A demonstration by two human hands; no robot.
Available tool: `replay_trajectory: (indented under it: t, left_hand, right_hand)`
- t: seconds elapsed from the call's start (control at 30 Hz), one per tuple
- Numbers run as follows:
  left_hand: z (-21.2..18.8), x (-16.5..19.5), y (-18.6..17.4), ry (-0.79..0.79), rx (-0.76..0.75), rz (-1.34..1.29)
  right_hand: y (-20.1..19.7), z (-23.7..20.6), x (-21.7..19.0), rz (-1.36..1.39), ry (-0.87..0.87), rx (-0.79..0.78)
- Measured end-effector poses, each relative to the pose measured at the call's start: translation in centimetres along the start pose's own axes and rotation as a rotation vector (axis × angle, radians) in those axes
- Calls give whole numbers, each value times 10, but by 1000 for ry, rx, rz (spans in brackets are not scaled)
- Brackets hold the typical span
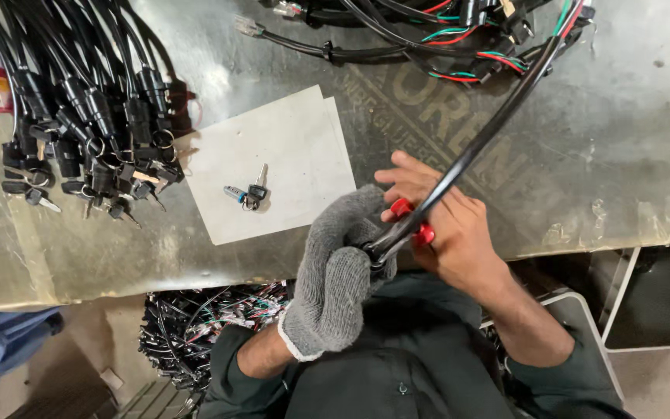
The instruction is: The person attaches connectors to black cables at a workbench, threading wire ends into connector bodies and using pliers to crimp or secure them, then sets finished harnesses aside and picks up the next cable to repeat the process.
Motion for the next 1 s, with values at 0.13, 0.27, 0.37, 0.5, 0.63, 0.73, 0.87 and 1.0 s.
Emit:
replay_trajectory:
  t: [0.13, 0.27, 0.37, 0.5, 0.63, 0.73, 0.87, 1.0]
  left_hand:
    - [-1, -8, -3, 41, -33, 236]
    - [12, 6, -16, -310, -142, -28]
    - [19, 18, -21, -376, -256, -14]
    - [27, 12, -15, -68, -86, 341]
    - [22, -2, -5, 41, -12, 474]
    - [15, -5, 2, 102, 35, 583]
    - [11, -4, 7, 122, 58, 793]
    - [10, -7, 9, 129, 62, 976]
  right_hand:
    - [4, 12, 4, -155, 48, -127]
    - [5, 18, 12, -312, -20, -42]
    - [7, 14, 15, -190, -14, -74]
    - [9, 3, 12, -188, 103, -118]
    - [11, -1, 5, -200, 101, -70]
    - [14, -2, 5, -246, 236, -175]
    - [12, -9, 2, -321, 225, -111]
    - [12, -22, -1, -433, 215, -66]
Point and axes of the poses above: each hand's wrist, its own z-axis towards the middle knuckle, its own y-axis out of the palm, x = y × z, the point moved 2 cm from there along z, towards the middle knuckle, and after that the axes turned 3 degrees about -z, right-handed, at the moved point
